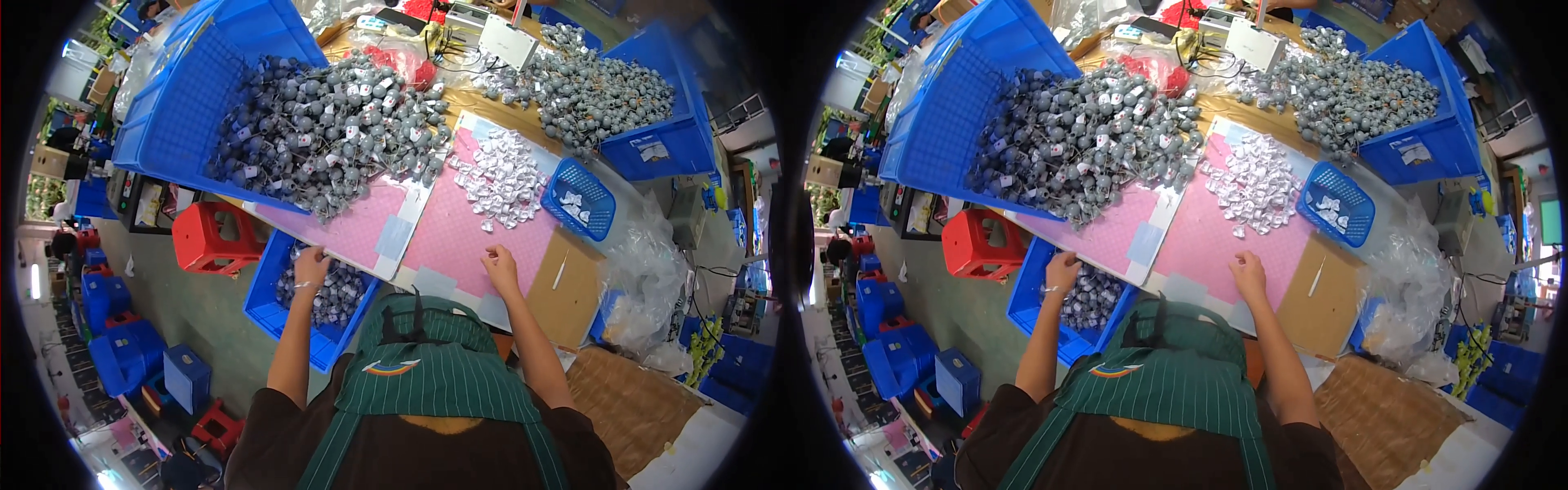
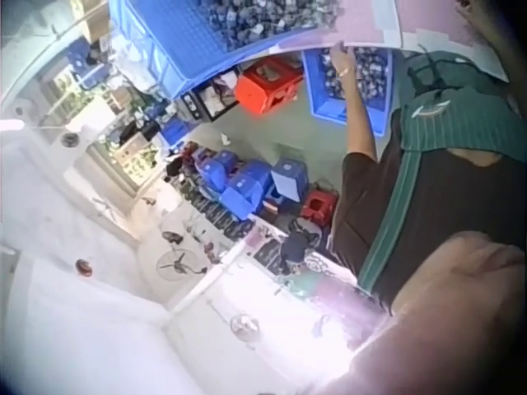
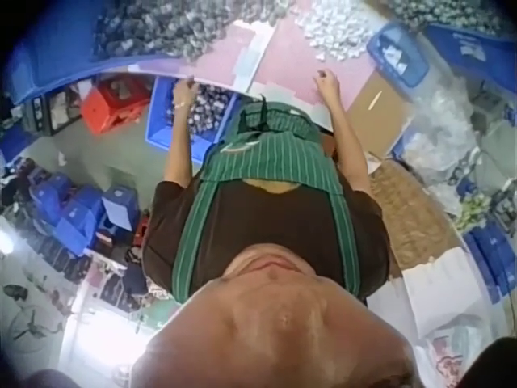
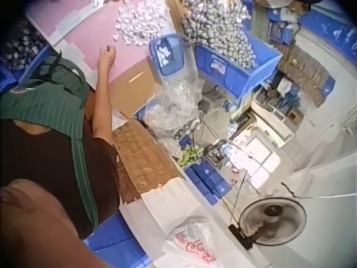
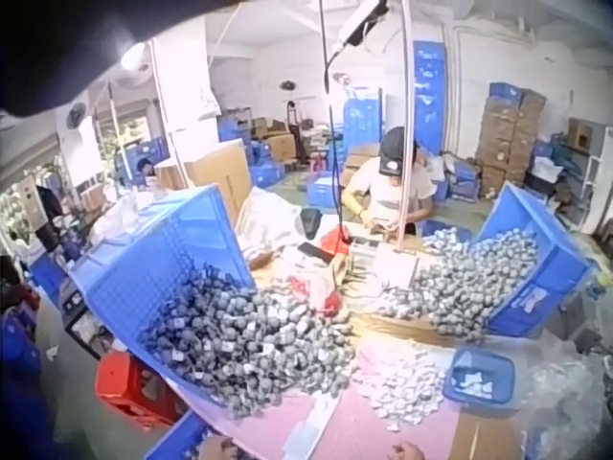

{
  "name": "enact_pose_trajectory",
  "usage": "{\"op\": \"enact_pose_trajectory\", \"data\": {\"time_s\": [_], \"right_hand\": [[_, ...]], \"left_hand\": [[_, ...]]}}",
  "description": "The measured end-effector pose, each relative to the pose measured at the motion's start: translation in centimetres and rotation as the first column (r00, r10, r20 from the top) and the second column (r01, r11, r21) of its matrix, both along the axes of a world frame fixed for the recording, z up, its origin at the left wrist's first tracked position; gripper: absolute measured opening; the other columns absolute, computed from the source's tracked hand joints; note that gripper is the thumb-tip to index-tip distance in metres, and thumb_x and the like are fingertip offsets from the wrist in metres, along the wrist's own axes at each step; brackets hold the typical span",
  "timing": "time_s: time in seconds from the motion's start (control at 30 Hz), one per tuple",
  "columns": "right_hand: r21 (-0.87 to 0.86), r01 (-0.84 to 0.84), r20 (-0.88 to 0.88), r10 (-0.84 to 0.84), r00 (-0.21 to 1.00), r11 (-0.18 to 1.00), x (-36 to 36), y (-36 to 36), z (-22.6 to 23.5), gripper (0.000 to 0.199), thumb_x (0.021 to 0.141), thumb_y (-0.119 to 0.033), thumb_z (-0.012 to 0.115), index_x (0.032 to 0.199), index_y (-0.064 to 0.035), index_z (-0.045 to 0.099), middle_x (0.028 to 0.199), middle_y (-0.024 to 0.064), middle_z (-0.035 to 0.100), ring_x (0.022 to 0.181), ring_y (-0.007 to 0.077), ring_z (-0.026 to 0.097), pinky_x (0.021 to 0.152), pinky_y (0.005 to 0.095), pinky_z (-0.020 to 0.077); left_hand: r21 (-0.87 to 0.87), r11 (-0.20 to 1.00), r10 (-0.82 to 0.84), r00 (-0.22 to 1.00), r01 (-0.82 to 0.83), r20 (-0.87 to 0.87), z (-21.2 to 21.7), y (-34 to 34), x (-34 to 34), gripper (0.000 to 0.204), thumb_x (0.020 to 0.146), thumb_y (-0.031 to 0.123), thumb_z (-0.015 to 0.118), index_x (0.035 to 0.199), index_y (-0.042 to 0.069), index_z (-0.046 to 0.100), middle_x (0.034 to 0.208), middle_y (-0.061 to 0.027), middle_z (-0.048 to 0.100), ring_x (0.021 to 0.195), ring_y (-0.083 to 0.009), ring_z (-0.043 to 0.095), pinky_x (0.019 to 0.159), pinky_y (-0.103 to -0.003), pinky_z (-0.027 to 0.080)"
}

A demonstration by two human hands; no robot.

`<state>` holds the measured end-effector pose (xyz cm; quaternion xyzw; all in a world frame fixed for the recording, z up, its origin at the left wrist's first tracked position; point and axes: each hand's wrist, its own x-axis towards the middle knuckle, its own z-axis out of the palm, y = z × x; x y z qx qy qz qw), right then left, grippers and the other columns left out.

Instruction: Packaging or assembling small plastic toy components at a factory workstation.

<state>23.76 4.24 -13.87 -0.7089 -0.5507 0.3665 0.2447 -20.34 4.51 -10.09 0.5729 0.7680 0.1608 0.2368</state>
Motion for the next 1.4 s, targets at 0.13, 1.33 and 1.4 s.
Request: {"op": "enact_pose_trajectory", "data": {"time_s": [0.13, 1.33, 1.4], "right_hand": [[0.135, -0.122, 0.274, 0.082, 0.958, 0.983, -2.1, 3.7, 1.1, 0.031, 0.073, -0.009, 0.065, 0.103, -0.0045, 0.059, 0.109, 0.0192, 0.051, 0.099, 0.0336, 0.052, 0.083, 0.0408, 0.0453], [-0.240, 0.297, -0.513, -0.380, 0.770, 0.924, -1.7, -2.2, -0.8, 0.015, 0.081, -0.009, 0.060, 0.091, -0.0004, 0.055, 0.077, 0.0086, 0.059, 0.056, 0.0140, 0.057, 0.048, 0.0267, 0.0478], [-0.251, 0.294, -0.640, -0.387, 0.664, 0.922, -2.6, -2.7, 0.4, 0.017, 0.083, -0.007, 0.058, 0.098, 0.0002, 0.053, 0.079, 0.0092, 0.058, 0.061, 0.0162, 0.058, 0.052, 0.0276, 0.0490]], "left_hand": [[0.265, 0.948, -0.229, 0.957, 0.178, 0.176, -2.1, 7.3, 6.9, 0.024, 0.073, 0.009, 0.060, 0.097, 0.003, 0.064, 0.095, -0.0152, 0.062, 0.085, -0.0301, 0.059, 0.078, -0.037, 0.047], [-0.126, 0.880, -0.428, 0.879, 0.459, 0.210, 1.1, 15.2, 14.9, 0.025, 0.067, 0.021, 0.076, 0.084, 0.007, 0.064, 0.086, -0.0105, 0.065, 0.082, -0.0252, 0.062, 0.072, -0.036, 0.052], [-0.374, 0.919, 0.278, 0.469, 0.123, 0.839, 1.3, 11.5, 14.7, 0.023, 0.074, 0.021, 0.074, 0.088, 0.007, 0.062, 0.084, -0.0038, 0.062, 0.079, -0.0168, 0.062, 0.072, -0.031, 0.053]]}}
